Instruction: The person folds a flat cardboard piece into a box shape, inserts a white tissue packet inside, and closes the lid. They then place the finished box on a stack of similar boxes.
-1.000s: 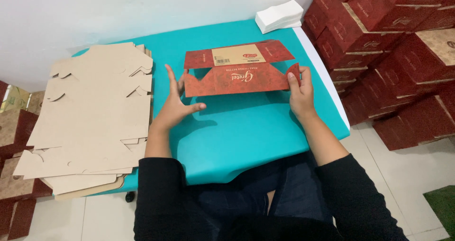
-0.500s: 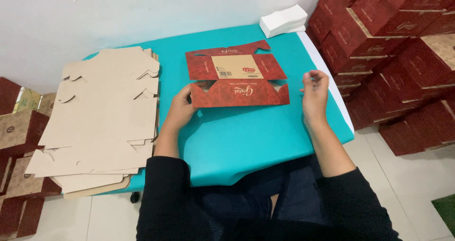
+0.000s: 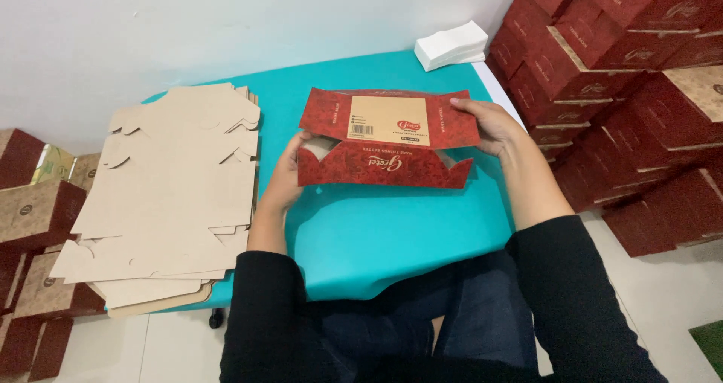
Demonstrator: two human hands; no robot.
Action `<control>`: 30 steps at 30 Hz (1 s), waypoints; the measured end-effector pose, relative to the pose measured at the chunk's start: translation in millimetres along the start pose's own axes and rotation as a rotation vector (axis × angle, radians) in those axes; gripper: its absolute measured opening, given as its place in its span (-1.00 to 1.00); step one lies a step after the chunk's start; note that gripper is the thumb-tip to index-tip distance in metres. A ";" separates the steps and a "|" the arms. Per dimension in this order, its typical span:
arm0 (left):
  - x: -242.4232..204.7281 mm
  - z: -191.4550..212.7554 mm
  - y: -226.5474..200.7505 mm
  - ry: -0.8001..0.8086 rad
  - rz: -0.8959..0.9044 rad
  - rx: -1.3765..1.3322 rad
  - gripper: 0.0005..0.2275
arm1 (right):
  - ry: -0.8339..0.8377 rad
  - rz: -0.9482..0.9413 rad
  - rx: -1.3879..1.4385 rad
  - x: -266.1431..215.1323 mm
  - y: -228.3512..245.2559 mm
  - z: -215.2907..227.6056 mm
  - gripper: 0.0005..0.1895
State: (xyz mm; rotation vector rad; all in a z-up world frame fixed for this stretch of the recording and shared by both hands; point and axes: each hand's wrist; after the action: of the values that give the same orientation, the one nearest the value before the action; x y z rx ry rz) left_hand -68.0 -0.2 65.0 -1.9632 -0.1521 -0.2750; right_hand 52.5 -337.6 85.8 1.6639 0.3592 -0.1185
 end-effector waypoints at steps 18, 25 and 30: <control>16.8 42.2 0.5 -0.394 -0.159 -0.055 -0.62 | -0.484 1.560 -1.544 -132.3 3.3 -81.3 -0.75; -9.4 29.5 -10.9 -0.321 -0.137 0.422 -0.64 | -0.228 1.354 -1.613 -76.6 -107.7 -105.3 -0.77; -54.7 9.5 -19.0 0.253 0.041 1.167 -0.14 | -0.010 1.292 -1.579 -87.7 -95.7 -108.8 -0.79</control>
State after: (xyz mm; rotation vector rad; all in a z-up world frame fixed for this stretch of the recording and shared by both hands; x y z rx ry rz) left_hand -124.0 17.2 63.9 -0.7666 -0.0738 -0.3060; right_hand -73.5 -237.0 34.0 0.0760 -0.5917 0.9008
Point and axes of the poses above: each hand's wrist, its own x-axis towards the middle knuckle, its own z-axis out of the back of the hand, y = z × x, and after that the axes turned 10 degrees about -x, right-handed
